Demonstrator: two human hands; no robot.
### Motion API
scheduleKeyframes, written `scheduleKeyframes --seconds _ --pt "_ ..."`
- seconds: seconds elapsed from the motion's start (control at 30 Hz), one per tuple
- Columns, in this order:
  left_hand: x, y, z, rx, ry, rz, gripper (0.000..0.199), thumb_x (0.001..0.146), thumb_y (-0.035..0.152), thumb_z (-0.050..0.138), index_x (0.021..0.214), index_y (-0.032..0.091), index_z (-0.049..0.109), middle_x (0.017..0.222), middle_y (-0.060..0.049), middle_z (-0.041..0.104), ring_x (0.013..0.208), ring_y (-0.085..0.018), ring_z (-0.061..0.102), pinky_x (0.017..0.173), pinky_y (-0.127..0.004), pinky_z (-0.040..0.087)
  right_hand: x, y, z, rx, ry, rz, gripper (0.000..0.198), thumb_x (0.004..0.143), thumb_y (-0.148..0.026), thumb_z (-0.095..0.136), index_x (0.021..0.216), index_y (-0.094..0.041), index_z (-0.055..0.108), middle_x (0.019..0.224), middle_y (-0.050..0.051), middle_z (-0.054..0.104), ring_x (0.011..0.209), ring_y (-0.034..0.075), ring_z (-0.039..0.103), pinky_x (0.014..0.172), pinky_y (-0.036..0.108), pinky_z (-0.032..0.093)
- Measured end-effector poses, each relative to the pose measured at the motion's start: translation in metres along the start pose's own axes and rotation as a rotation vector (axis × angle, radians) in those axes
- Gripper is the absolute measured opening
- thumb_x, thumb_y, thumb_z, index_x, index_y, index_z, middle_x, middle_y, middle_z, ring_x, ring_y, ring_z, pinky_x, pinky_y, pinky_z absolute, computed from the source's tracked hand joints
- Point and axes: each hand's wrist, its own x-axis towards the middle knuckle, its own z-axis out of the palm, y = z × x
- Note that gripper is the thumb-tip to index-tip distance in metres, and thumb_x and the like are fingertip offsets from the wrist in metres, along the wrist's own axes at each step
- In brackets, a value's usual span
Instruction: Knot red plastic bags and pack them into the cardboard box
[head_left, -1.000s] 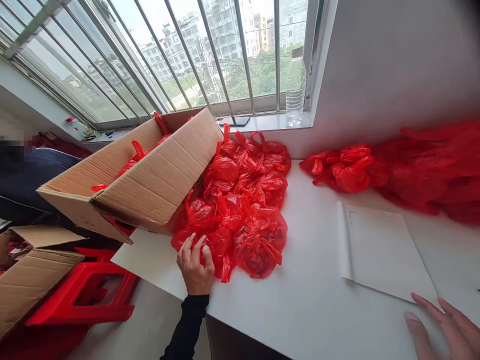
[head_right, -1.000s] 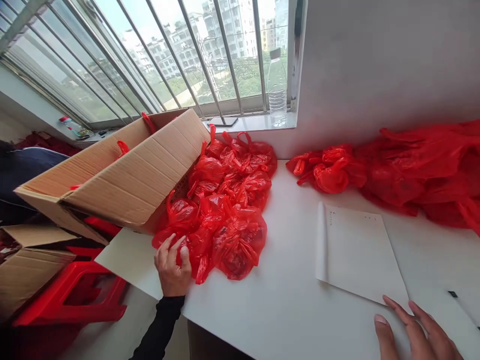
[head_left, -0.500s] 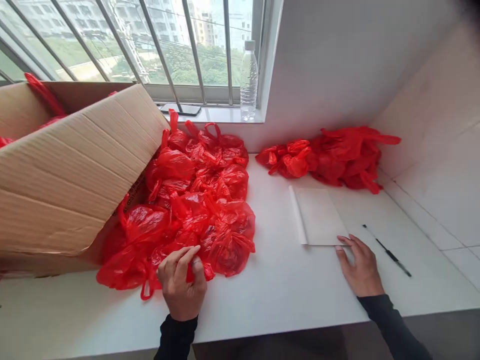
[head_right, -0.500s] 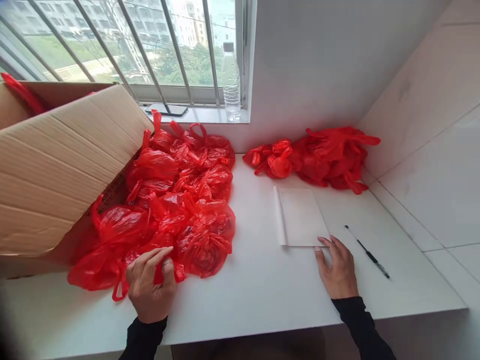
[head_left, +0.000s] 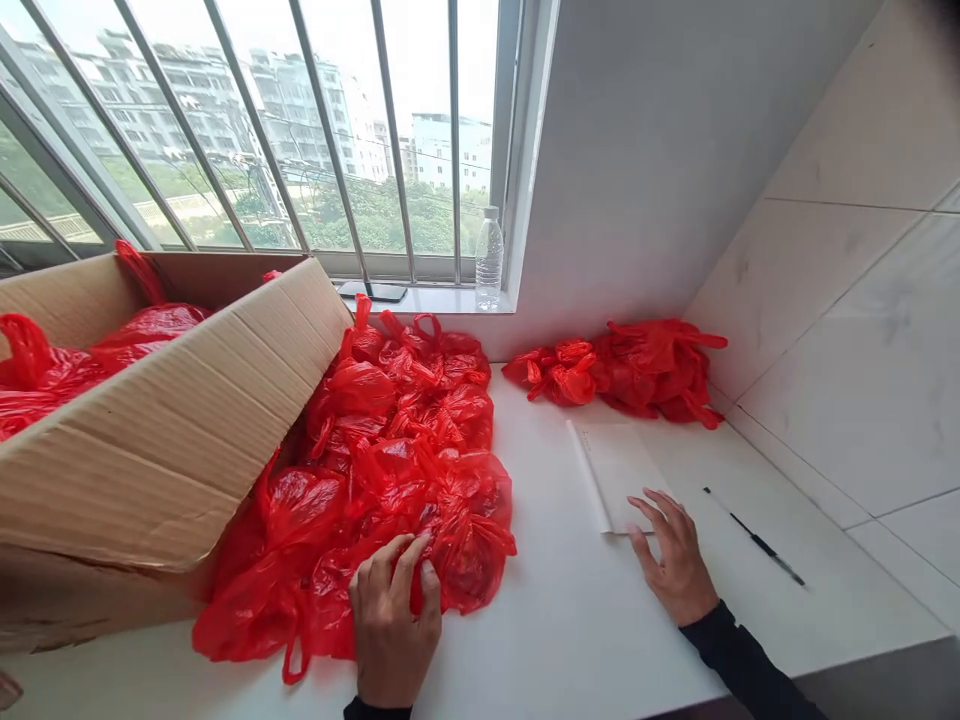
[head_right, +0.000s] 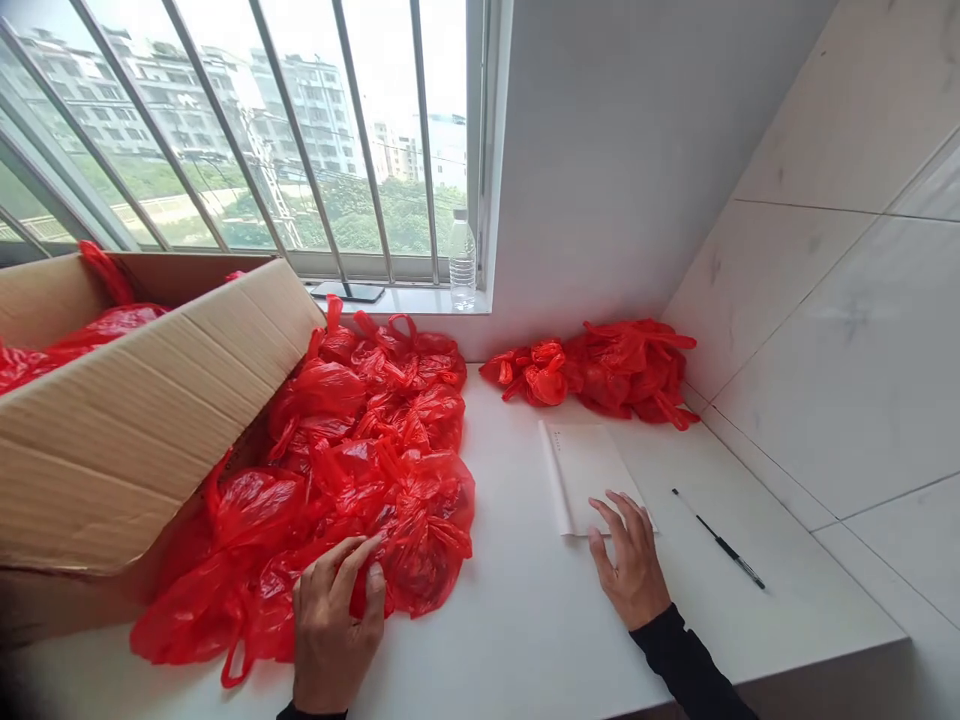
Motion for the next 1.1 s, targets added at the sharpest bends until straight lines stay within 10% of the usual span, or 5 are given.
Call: scheduleKeyframes --seconds 0.6,1.1 --pt "-0.009 -0.02 0.008 0.155 0.092 0.176 0.025 0.089 0.012 0.058 0.112 0.015 0.066 0.105 -0.013 0.067 0.092 -0.027 0.06 0.085 -0.044 0.045 0.301 -0.113 0.119 0.193 -0.329 0.144 0.028 0.097 -0.035 0.062 0.119 -0.018 0.063 0.12 0.008 0.065 0.1 0.02 0.066 0.086 0.041 0.058" --pt "-0.007 -0.004 -0.001 0.098 0.002 0.056 0.026 0.092 0.011 0.054 0.115 0.017 0.065 0.11 -0.011 0.065 0.102 -0.027 0.059 0.093 -0.044 0.043 0.213 -0.072 0.006 0.477 -0.246 -0.088 0.026 0.099 -0.041 0.054 0.102 -0.02 0.07 0.111 0.006 0.071 0.112 0.022 0.064 0.103 0.045 0.048"
